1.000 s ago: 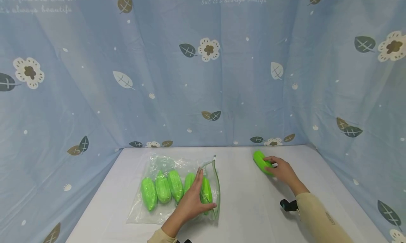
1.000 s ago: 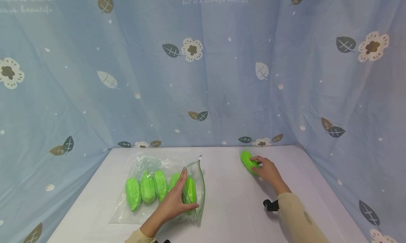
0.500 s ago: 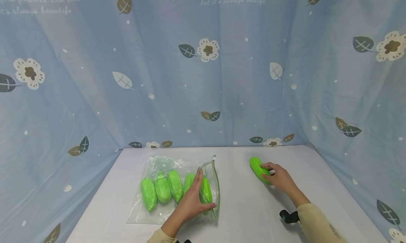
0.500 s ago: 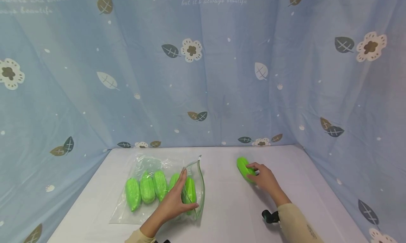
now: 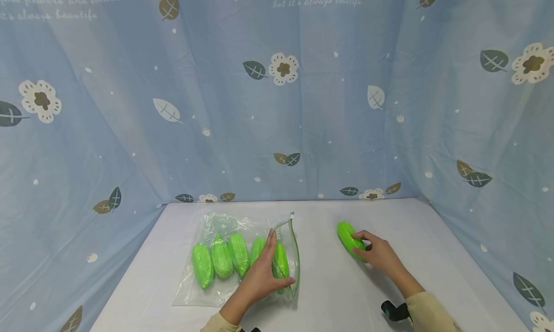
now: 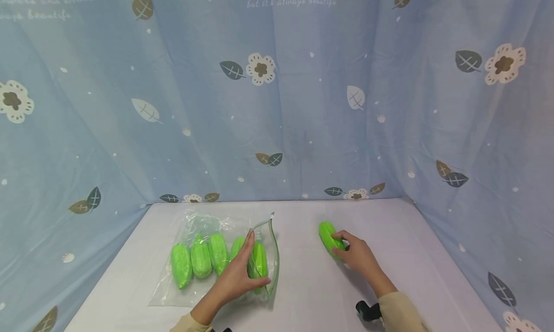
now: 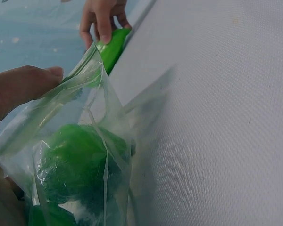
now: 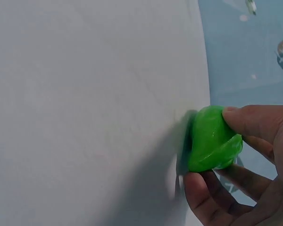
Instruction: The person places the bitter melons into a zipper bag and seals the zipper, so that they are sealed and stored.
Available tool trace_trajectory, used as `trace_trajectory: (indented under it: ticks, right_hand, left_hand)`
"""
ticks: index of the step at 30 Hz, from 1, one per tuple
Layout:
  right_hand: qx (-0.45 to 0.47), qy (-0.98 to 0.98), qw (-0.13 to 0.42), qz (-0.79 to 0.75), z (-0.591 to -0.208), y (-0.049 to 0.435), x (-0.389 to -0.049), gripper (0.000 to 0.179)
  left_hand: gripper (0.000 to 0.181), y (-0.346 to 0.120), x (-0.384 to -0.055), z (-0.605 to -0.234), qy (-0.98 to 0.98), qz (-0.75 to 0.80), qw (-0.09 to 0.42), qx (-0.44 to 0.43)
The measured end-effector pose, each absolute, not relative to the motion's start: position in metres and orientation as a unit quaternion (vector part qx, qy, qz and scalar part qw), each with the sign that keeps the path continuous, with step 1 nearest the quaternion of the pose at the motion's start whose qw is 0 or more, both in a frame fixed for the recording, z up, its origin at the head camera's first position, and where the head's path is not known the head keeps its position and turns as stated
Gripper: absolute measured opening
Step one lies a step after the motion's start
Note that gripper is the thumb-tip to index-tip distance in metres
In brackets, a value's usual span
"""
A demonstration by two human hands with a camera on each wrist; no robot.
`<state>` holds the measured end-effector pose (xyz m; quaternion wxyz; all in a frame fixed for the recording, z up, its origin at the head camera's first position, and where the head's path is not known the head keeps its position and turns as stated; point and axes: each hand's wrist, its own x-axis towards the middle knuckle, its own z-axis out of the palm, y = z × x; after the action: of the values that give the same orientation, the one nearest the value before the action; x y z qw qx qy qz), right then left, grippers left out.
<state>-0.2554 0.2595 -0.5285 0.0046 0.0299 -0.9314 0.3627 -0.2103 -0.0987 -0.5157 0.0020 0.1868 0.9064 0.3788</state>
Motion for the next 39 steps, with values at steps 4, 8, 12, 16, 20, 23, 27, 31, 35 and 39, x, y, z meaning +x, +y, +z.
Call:
trace_trajectory:
  ticks: [4,8,12,16,20,23,27,31,35,39]
  right_hand:
    - [0.03,-0.932,0.002,0.362,-0.528,0.253,-0.246,0.039]
    - [0.027,-0.933,0.001,0.358,-0.527,0.245,-0.236,0.04]
    - [0.032,-0.93,0.0,0.365,-0.527,0.236,-0.226,0.039]
    - [0.03,-0.929,0.0,0.368,-0.527,0.228,-0.22,0.038]
    - [0.026,-0.933,0.003,0.358,-0.527,0.225,-0.217,0.042]
    - [0.029,-0.936,0.005,0.352,-0.527,0.225,-0.215,0.05]
    - [0.041,-0.939,0.003,0.341,-0.527,0.227,-0.216,0.061]
    - [0.049,-0.935,-0.009,0.352,-0.525,0.229,-0.219,0.061]
    - [0.04,-0.92,-0.029,0.39,-0.524,0.228,-0.219,0.058]
    - [0.04,-0.909,-0.04,0.414,-0.525,0.228,-0.218,0.054]
  left_hand:
    - [0.128,-0.099,-0.211,-0.516,0.906,0.379,0.003,0.189]
    - [0.128,-0.099,-0.21,-0.516,0.905,0.381,0.006,0.187]
    - [0.128,-0.1,-0.21,-0.516,0.907,0.38,0.005,0.183]
    - [0.129,-0.101,-0.211,-0.516,0.906,0.381,0.006,0.185]
    - [0.129,-0.1,-0.21,-0.517,0.905,0.382,0.007,0.186]
    - [0.129,-0.1,-0.21,-0.517,0.905,0.382,0.007,0.186]
    - [0.128,-0.099,-0.21,-0.516,0.906,0.38,0.007,0.186]
    - [0.128,-0.098,-0.21,-0.515,0.906,0.38,0.006,0.187]
    - [0.129,-0.098,-0.211,-0.516,0.906,0.38,0.005,0.188]
    - [0.13,-0.099,-0.211,-0.517,0.906,0.378,0.003,0.189]
